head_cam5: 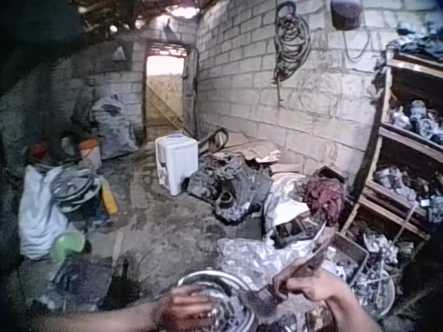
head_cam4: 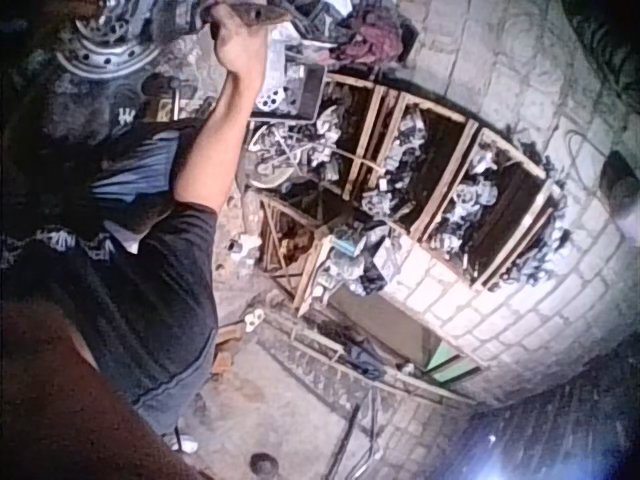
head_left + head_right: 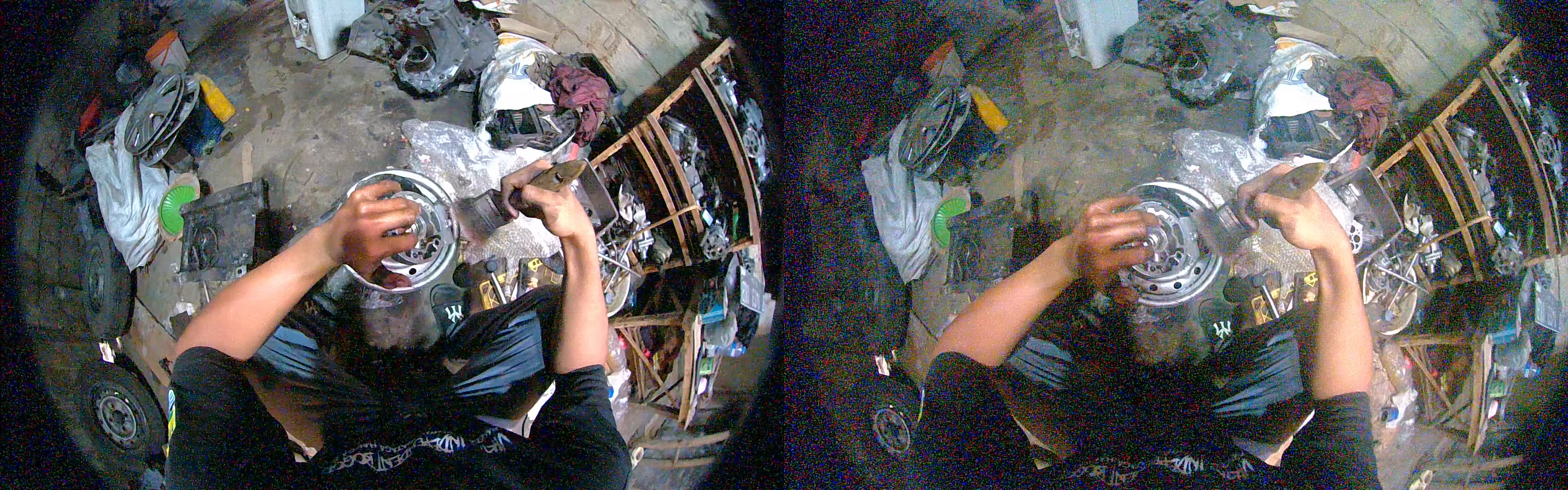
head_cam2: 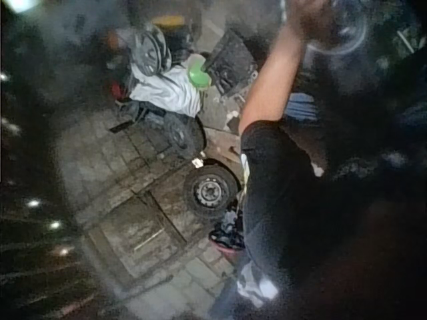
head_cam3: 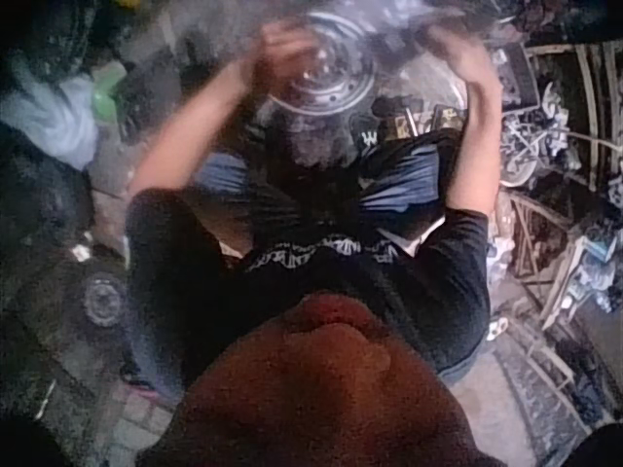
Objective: The person cleans a metal part by alternating between using a wire brush and a power tool. They rotate the part to access different surfaces and continue scrubbing and grinding throughout the clip.
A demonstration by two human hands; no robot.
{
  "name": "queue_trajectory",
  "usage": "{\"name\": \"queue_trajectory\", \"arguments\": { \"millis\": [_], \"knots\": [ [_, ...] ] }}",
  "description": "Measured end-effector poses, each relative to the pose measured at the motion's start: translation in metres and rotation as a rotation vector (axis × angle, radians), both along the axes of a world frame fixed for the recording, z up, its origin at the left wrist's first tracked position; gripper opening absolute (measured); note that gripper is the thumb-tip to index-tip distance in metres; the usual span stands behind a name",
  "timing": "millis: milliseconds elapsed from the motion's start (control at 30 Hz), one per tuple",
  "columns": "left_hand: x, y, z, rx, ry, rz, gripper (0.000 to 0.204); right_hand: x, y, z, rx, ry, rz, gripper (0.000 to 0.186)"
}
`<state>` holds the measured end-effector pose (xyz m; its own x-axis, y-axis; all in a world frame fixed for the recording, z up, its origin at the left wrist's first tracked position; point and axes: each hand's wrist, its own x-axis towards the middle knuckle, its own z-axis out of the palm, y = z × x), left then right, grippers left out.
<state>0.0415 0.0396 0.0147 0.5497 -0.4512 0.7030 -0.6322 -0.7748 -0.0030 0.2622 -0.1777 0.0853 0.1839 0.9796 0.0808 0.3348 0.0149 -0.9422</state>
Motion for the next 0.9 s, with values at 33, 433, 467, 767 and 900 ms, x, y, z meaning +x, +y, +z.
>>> {"name": "queue_trajectory", "arguments": {
  "millis": [33, 433, 467, 767, 900],
  "knots": [
    [-0.001, 0.000, -0.001, -0.002, 0.033, 0.016, 0.041, -0.004, 0.003, 0.003, 0.034, 0.022, 0.012, 0.034],
    [-0.005, 0.000, -0.005, 0.006, 0.087, 0.038, 0.044, -0.003, 0.011, 0.000, -0.399, -0.045, 0.329, 0.017],
    [-0.005, 0.000, -0.005, 0.015, 0.086, 0.048, 0.044, 0.006, 0.009, -0.004, -0.288, -0.145, 0.414, 0.016],
    [0.001, 0.000, 0.012, 0.052, -0.005, 0.063, 0.038, -0.005, 0.010, -0.030, 0.047, -0.059, -0.196, 0.028],
    [-0.005, -0.001, 0.012, 0.005, 0.044, 0.076, 0.037, -0.010, 0.022, -0.008, 0.040, 0.005, -0.371, 0.029]
  ]
}}
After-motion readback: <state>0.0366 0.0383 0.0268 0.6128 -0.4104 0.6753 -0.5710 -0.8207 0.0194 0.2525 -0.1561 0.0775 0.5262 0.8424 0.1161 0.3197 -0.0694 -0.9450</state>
